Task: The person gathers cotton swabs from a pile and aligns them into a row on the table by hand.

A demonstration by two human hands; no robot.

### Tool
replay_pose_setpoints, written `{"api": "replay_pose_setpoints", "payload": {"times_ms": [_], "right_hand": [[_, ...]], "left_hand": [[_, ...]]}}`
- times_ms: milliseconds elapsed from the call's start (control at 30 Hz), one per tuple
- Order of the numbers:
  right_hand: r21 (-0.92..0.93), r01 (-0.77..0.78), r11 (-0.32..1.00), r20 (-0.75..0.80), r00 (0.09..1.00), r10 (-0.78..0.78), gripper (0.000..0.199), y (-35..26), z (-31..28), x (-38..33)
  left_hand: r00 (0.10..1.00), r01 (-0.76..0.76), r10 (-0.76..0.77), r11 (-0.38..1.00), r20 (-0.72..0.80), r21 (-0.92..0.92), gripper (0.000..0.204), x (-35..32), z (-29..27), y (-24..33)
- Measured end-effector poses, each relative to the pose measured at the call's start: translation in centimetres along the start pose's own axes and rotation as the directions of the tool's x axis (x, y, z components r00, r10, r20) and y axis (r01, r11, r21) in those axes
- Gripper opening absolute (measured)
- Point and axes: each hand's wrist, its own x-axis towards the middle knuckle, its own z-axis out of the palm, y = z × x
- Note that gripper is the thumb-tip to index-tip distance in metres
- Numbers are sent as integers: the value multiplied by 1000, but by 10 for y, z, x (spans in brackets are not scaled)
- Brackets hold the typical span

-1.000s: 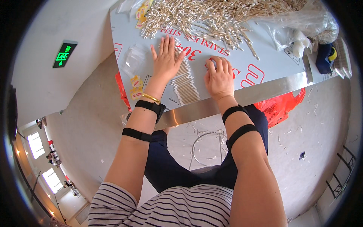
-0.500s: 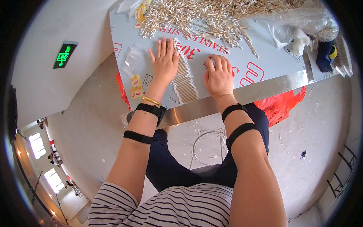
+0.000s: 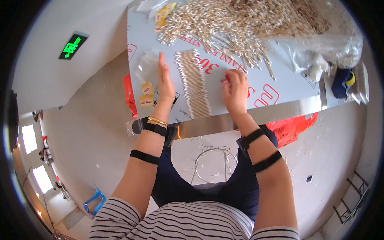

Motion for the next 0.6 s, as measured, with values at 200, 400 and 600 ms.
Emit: {"api": "replay_pose_setpoints", "payload": {"times_ms": [200, 400, 600], "right_hand": [[612, -47, 790, 161, 985, -66, 42, -32, 52, 57], [563, -19, 826, 142, 987, -74, 46, -23, 85, 90], [546, 43, 836, 179, 970, -167, 52, -21, 94, 98]], "left_hand": [[1000, -29, 28, 995, -13, -99, 74, 20, -3, 3], [999, -40, 45, 980, 19, -197, 79, 25, 8, -1], [995, -28, 55, 960, 88, -279, 84, 27, 19, -8]]}}
